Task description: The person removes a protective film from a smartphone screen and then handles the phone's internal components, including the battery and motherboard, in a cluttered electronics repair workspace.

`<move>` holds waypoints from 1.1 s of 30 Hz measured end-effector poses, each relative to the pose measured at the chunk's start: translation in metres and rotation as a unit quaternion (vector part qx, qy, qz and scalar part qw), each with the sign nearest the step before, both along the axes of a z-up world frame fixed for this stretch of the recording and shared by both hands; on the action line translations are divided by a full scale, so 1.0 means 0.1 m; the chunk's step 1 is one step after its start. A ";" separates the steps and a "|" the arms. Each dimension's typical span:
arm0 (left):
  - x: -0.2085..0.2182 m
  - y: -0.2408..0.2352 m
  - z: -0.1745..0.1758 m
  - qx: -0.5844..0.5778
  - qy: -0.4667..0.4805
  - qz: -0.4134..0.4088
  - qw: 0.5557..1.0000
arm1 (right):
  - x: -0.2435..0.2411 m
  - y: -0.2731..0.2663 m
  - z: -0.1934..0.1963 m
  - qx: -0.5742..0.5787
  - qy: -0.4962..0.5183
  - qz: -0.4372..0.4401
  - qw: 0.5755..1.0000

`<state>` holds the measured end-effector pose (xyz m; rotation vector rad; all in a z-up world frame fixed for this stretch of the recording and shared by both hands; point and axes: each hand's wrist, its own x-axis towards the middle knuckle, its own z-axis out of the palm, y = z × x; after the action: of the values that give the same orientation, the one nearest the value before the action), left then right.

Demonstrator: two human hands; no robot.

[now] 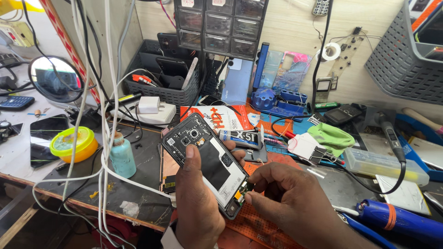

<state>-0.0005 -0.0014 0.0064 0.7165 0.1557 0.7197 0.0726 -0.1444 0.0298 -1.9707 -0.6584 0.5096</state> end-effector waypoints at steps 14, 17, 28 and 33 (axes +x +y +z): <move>0.04 -0.01 0.04 -0.061 0.020 -0.003 0.998 | 0.02 0.01 0.06 -0.040 0.045 -0.037 0.998; 0.04 -0.01 0.03 -0.067 0.016 -0.009 0.998 | 0.01 0.02 0.09 -0.079 0.042 -0.063 0.994; 0.03 0.00 0.05 -0.057 0.023 -0.008 0.998 | 0.02 0.00 0.06 -0.087 0.011 -0.037 0.995; 0.02 -0.02 0.04 -0.067 -0.004 0.007 0.998 | 0.02 -0.07 -0.10 -0.049 -0.043 -0.026 0.998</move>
<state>0.0020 -0.0032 0.0101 0.5846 0.1999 0.7181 0.0750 -0.1518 0.0196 -2.1060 -0.6438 0.4334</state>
